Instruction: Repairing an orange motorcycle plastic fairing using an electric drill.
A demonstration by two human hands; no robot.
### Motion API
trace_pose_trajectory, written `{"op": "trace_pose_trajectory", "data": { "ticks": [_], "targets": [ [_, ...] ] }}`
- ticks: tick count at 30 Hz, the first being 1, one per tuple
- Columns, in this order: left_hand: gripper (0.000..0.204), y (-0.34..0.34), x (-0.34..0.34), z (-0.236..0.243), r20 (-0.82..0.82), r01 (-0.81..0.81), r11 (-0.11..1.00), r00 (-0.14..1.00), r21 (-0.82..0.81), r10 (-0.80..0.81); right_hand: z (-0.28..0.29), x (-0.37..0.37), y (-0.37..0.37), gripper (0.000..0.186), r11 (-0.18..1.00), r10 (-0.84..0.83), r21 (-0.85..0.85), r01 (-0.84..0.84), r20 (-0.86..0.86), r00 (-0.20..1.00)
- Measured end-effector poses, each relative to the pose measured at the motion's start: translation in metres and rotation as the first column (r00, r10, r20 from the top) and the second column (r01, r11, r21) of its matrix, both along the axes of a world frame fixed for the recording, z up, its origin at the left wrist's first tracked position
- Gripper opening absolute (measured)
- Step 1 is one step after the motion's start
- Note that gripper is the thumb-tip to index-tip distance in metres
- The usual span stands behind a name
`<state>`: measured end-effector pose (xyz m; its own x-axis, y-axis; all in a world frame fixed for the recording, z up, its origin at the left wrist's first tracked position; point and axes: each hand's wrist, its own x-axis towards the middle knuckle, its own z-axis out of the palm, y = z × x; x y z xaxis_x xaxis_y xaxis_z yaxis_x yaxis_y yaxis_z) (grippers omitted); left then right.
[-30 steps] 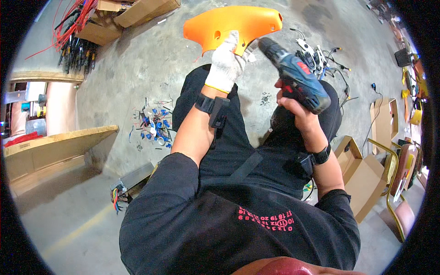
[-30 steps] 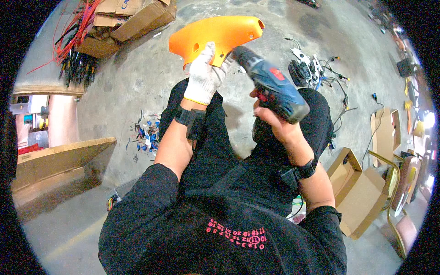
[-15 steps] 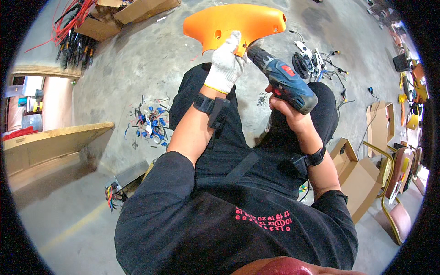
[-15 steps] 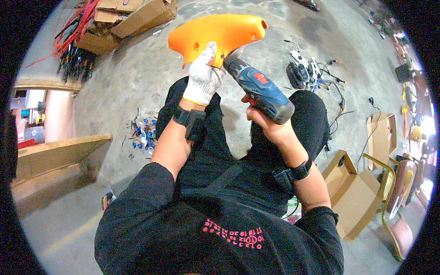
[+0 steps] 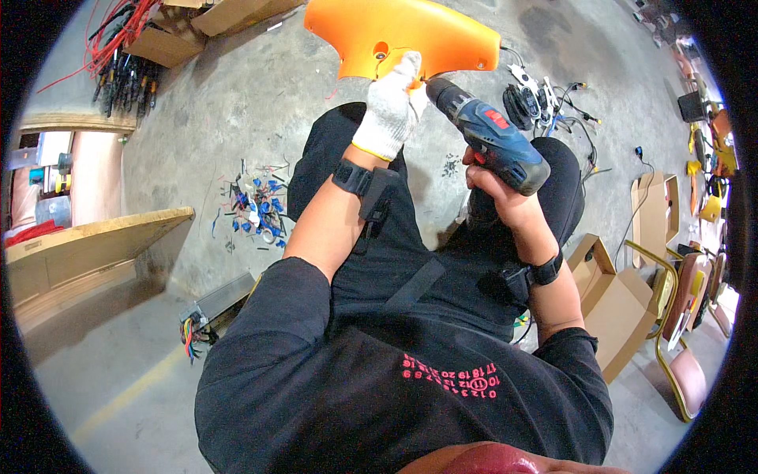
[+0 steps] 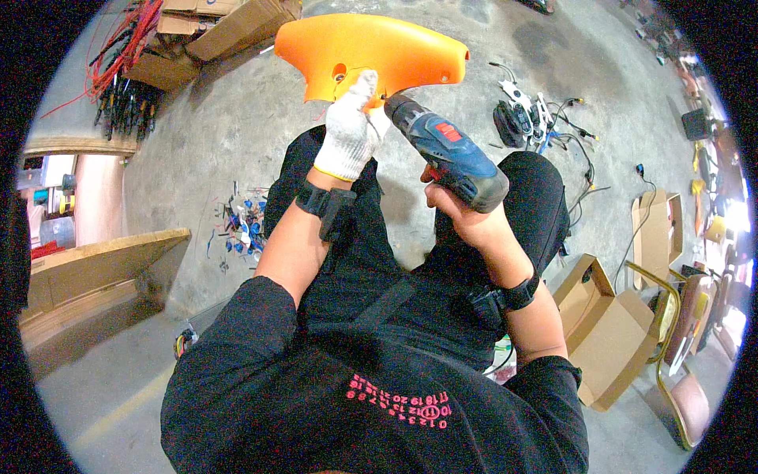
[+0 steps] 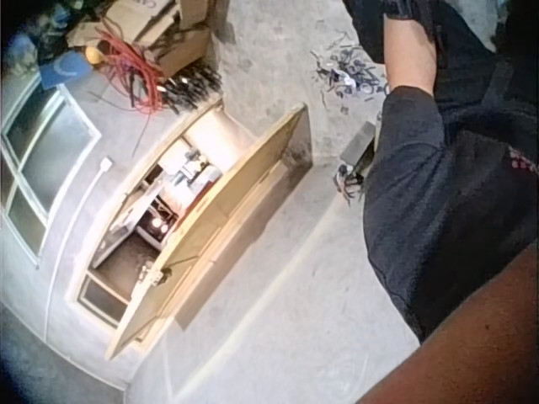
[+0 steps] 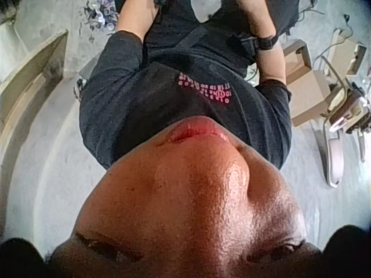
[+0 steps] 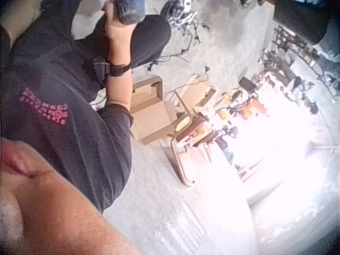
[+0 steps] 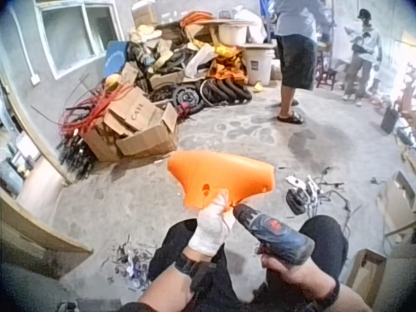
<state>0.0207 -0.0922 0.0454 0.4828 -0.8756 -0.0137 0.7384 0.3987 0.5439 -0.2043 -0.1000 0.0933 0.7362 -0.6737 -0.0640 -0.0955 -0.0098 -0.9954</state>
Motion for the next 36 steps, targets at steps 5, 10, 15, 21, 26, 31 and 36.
{"op": "trace_pose_trajectory", "data": {
  "ticks": [5, 10, 15, 21, 26, 31, 36],
  "targets": [
    [0.027, -0.007, 0.005, -0.014, 0.076, 0.010, 1.000, 0.997, 0.014, -0.011, -0.003, 0.003, 0.006, 0.028, 0.928, 0.018, -0.367, -0.065, -0.129, 0.992],
    [0.039, -0.010, 0.000, -0.011, 0.239, -0.031, 0.999, 0.971, 0.022, 0.025, -0.006, 0.000, 0.003, 0.040, 0.934, 0.000, -0.348, -0.082, -0.230, 0.973],
    [0.031, -0.002, -0.005, 0.001, 0.087, 0.027, 0.998, 0.996, 0.051, -0.031, -0.001, 0.002, 0.004, 0.047, 0.883, 0.026, -0.456, -0.108, -0.184, 0.983],
    [0.041, -0.002, 0.000, 0.000, 0.249, 0.048, 0.990, 0.965, 0.134, -0.080, 0.001, 0.006, 0.007, 0.051, 0.887, 0.024, -0.449, -0.106, -0.185, 0.982],
    [0.042, -0.006, 0.005, 0.005, 0.030, -0.024, 0.999, 0.999, 0.039, 0.023, -0.005, 0.002, 0.004, 0.039, 0.966, 0.011, -0.251, -0.053, -0.165, 0.986],
    [0.040, -0.002, 0.003, 0.024, -0.005, -0.150, 0.962, 0.988, 0.228, 0.155, 0.008, 0.000, 0.004, 0.038, 0.995, -0.070, 0.085, 0.049, 0.267, 0.961],
    [0.027, 0.000, -0.007, 0.016, 0.677, -0.340, 0.840, 0.735, 0.424, -0.044, 0.016, 0.007, -0.012, 0.038, 0.856, -0.492, 0.381, 0.350, 0.388, 0.779]
  ]
}}
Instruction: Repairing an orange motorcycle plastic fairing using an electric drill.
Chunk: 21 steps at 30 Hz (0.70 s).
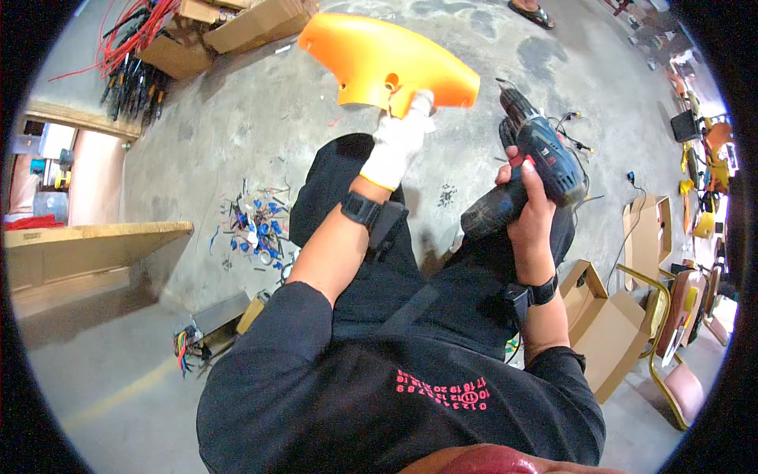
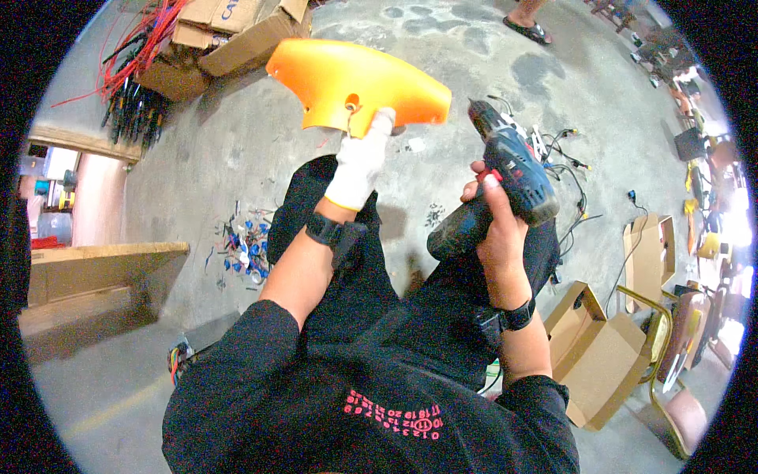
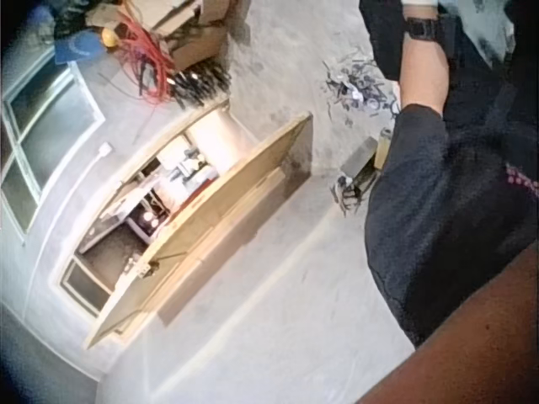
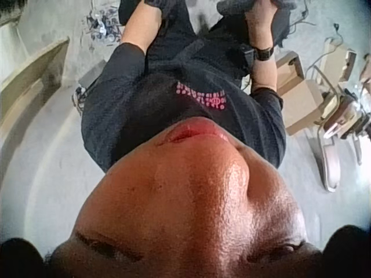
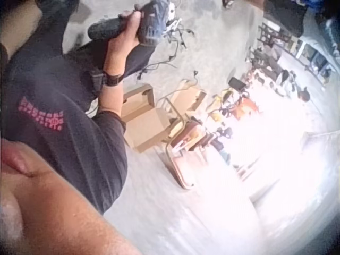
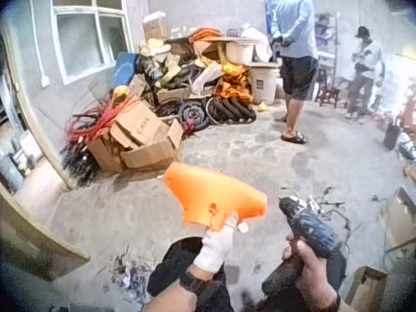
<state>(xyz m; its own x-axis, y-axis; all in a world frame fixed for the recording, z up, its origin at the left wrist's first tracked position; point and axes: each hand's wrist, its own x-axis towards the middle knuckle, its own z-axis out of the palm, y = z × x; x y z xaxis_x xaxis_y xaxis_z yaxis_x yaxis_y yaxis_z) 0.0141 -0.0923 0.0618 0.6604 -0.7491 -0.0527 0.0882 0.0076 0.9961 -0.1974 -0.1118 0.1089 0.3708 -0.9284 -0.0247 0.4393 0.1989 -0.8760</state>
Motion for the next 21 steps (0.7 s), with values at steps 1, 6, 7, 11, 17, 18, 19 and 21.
{"op": "trace_pose_trajectory", "data": {
  "ticks": [1, 6, 7, 11, 17, 18, 19, 21],
  "targets": [
    [0.027, 0.002, 0.000, -0.004, 0.004, 0.008, 1.000, 1.000, -0.011, -0.008, -0.002, -0.002, -0.006, 0.037, 0.998, -0.045, 0.054, 0.044, 0.031, 0.998],
    [0.034, 0.020, -0.016, 0.005, 0.460, 0.173, 0.968, 0.885, -0.183, -0.071, -0.016, -0.017, -0.033, 0.035, 0.940, -0.231, 0.259, 0.224, -0.003, 0.973],
    [0.037, 0.021, -0.020, 0.006, 0.480, 0.193, 0.955, 0.875, -0.227, -0.063, -0.011, -0.013, -0.029, 0.035, 0.927, -0.271, 0.278, 0.252, 0.032, 0.962],
    [0.043, 0.017, -0.044, 0.006, 0.365, 0.294, 0.916, 0.913, -0.273, -0.184, -0.023, -0.023, -0.041, 0.028, 0.936, -0.209, 0.298, 0.187, 0.042, 0.977],
    [0.043, 0.004, -0.059, 0.004, 0.150, 0.318, 0.911, 0.946, -0.265, -0.286, -0.025, -0.035, -0.050, 0.040, 0.882, -0.182, 0.470, 0.035, 0.272, 0.945],
    [0.043, 0.004, -0.061, 0.001, 0.144, 0.315, 0.906, 0.948, -0.284, -0.284, -0.023, -0.032, -0.047, 0.041, 0.880, -0.189, 0.473, 0.037, 0.277, 0.942],
    [0.043, 0.002, -0.066, -0.004, 0.152, 0.320, 0.904, 0.946, -0.283, -0.287, -0.021, -0.031, -0.048, 0.041, 0.880, -0.201, 0.472, 0.047, 0.282, 0.938],
    [0.041, 0.006, -0.079, -0.006, 0.052, 0.284, 0.915, 0.958, -0.288, -0.281, -0.022, -0.032, -0.049, 0.041, 0.869, -0.214, 0.493, 0.045, 0.293, 0.932]
  ]
}}
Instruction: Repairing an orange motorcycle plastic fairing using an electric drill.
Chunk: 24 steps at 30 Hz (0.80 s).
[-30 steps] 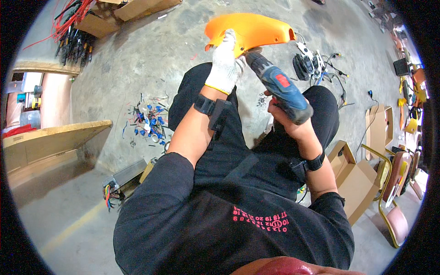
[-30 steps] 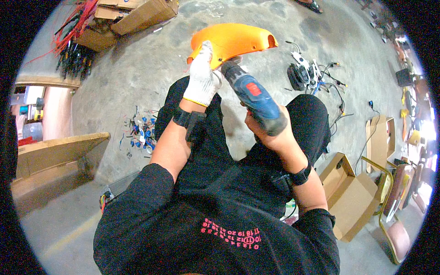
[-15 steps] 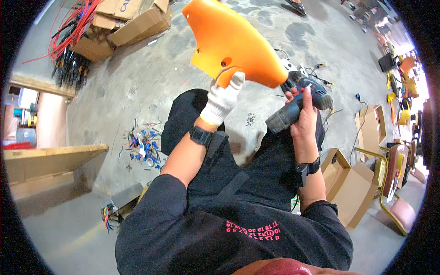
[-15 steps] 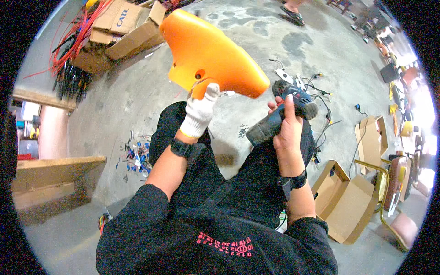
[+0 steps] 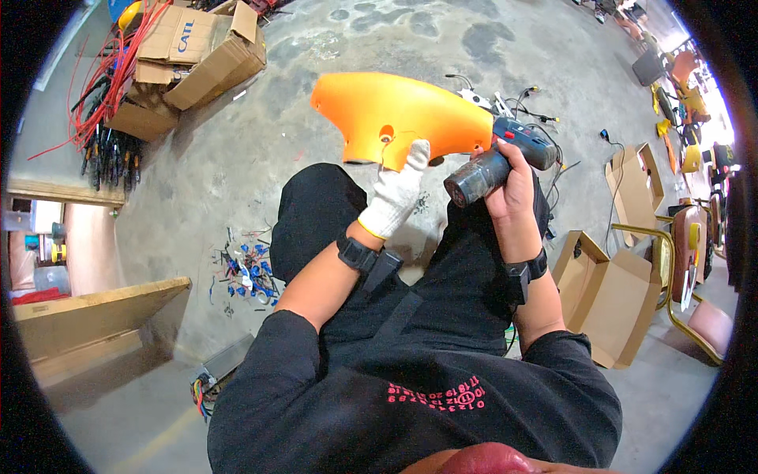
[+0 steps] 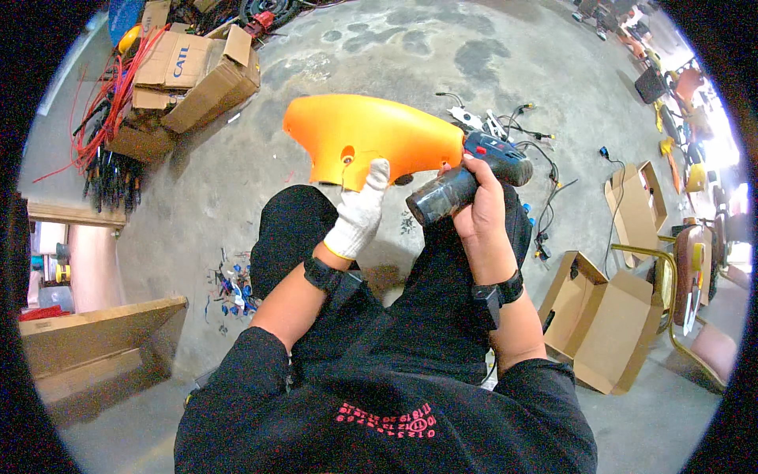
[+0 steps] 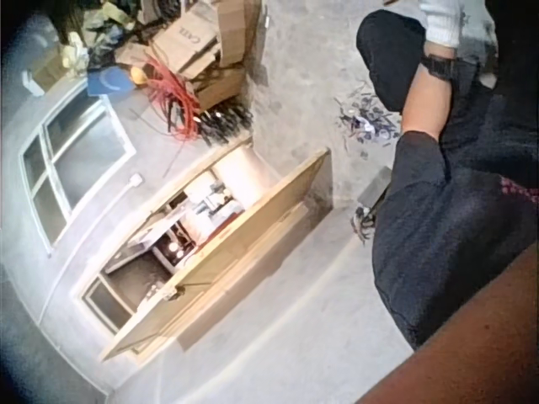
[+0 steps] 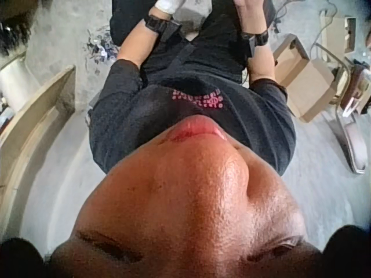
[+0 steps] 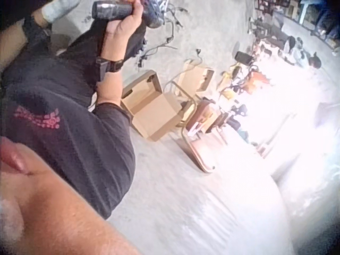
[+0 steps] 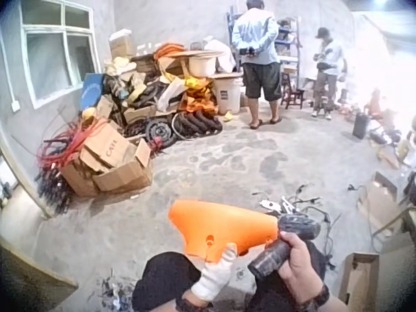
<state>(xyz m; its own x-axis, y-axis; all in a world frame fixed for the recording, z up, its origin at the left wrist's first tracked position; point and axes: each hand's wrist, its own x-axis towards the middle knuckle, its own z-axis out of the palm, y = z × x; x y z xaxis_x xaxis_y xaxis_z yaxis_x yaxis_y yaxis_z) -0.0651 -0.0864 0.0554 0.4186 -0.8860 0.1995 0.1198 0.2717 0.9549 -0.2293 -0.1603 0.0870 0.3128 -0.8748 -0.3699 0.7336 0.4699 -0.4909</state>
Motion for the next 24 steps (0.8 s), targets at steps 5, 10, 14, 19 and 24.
{"op": "trace_pose_trajectory", "data": {
  "ticks": [5, 10, 14, 19, 24],
  "targets": [
    [0.036, 0.004, -0.003, 0.015, -0.114, 0.127, 0.990, 0.986, 0.054, -0.120, -0.004, -0.003, -0.005, 0.037, 1.000, 0.005, 0.019, -0.006, 0.038, 0.999],
    [0.043, 0.022, 0.037, 0.044, 0.247, 0.325, 0.851, 0.859, 0.412, -0.447, 0.003, 0.003, -0.005, 0.030, 0.993, -0.069, 0.089, 0.075, -0.072, 0.995],
    [0.048, 0.029, 0.050, 0.045, 0.193, 0.327, 0.818, 0.868, 0.473, -0.458, -0.002, -0.002, -0.010, 0.031, 0.990, -0.124, 0.058, 0.131, -0.102, 0.987],
    [0.085, 0.012, 0.055, 0.022, -0.485, 0.295, 0.947, 0.814, -0.127, -0.319, 0.001, -0.003, -0.009, 0.029, 0.990, -0.123, 0.054, 0.129, -0.106, 0.987],
    [0.084, 0.014, 0.071, 0.030, -0.829, 0.189, 0.919, 0.397, -0.347, -0.394, -0.001, -0.006, -0.010, 0.030, 0.994, -0.096, 0.034, 0.099, -0.092, 0.991]
  ]
}}
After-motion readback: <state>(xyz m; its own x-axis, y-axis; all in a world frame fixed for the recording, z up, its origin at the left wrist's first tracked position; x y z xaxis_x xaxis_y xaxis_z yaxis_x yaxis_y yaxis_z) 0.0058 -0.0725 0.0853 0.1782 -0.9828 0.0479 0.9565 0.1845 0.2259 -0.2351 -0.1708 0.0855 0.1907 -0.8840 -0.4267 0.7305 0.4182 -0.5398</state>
